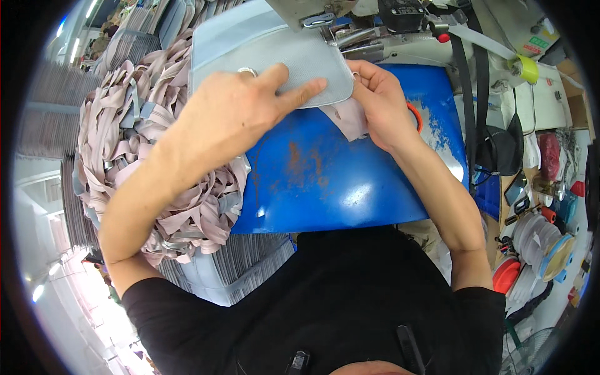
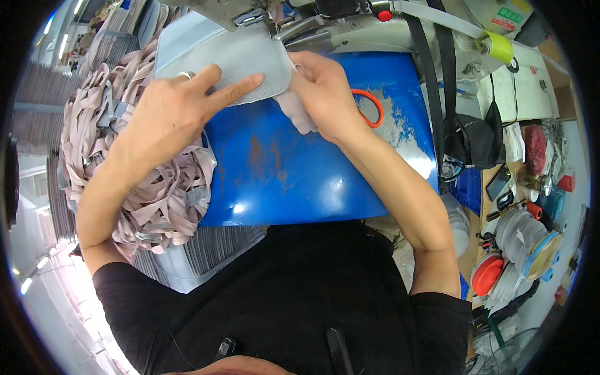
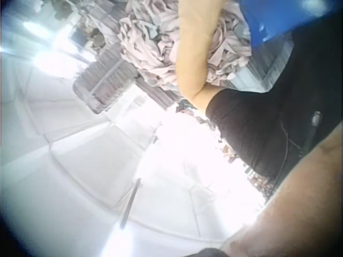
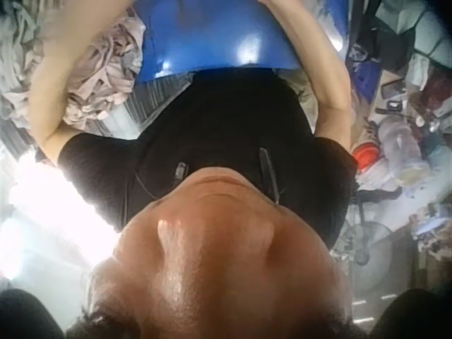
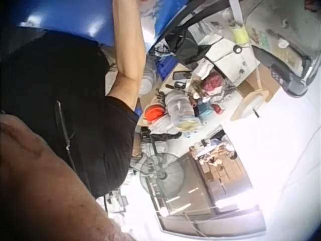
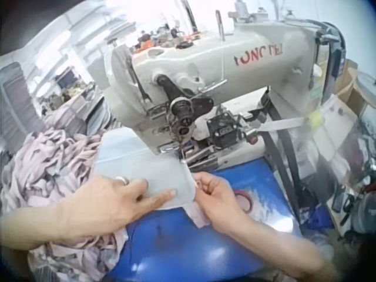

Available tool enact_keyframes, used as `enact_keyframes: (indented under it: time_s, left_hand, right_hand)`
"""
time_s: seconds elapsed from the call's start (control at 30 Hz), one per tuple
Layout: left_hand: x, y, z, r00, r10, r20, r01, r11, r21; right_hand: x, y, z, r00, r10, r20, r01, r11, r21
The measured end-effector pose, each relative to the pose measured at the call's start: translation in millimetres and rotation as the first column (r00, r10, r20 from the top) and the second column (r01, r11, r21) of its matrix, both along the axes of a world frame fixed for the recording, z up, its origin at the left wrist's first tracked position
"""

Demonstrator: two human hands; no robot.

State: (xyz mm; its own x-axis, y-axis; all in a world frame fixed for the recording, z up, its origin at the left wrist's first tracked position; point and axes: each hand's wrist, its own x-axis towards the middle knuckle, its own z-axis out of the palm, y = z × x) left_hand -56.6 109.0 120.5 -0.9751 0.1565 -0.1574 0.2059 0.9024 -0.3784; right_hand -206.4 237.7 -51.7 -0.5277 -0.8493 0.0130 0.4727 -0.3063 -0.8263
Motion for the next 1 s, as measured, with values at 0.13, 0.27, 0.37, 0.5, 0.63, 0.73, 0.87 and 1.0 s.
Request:
enact_keyframes:
  time_s: [0.13, 0.27, 0.37, 0.5, 0.63, 0.73, 0.87, 1.0]
  left_hand:
    - [-17.6, -20.3, 8.0, 0.999, -0.031, 0.01, 0.032, 0.99, -0.135]
    - [-33.0, -37.5, 9.7, 0.985, -0.171, -0.029, 0.165, 0.976, -0.142]
    - [-43.0, -21.9, 24.6, 0.98, -0.02, 0.199, 0.052, 0.986, -0.157]
    - [-42.0, -12.2, 27.3, 0.982, -0.082, 0.171, 0.108, 0.983, -0.148]
    - [-40.5, 3.9, 10.3, 0.999, -0.012, 0.03, 0.016, 0.989, -0.146]
    - [-41.9, 20.6, -17.6, 0.984, 0.117, -0.133, -0.124, 0.991, -0.044]
    - [-53.4, 41.4, -47.1, 0.942, 0.192, -0.277, -0.176, 0.981, 0.081]
    - [-62.8, 47.0, -66.9, 0.858, 0.35, -0.376, -0.219, 0.912, 0.347]
  right_hand:
    - [-3.5, -14.6, 8.2, 0.999, -0.04, 0.0, 0.04, 0.999, 0.0]
    - [-4.9, -18.1, -2.7, 0.998, -0.029, -0.055, 0.029, 1.0, 0.008]
    - [-3.8, -18.9, -1.4, 0.997, -0.043, -0.064, 0.043, 0.999, 0.011]
    - [-3.0, -18.5, -2.2, 0.997, -0.033, -0.065, 0.033, 0.999, 0.003]
    - [-2.3, -20.2, -2.7, 0.997, -0.047, -0.063, 0.047, 0.999, -0.003]
    - [-2.6, -18.6, -4.0, 0.995, -0.069, -0.065, 0.068, 0.998, -0.014]
    - [-1.4, -20.0, -9.8, 0.99, -0.098, -0.1, 0.097, 0.995, -0.009]
    - [3.6, -20.6, -12.1, 0.992, -0.091, -0.082, 0.09, 0.996, -0.025]
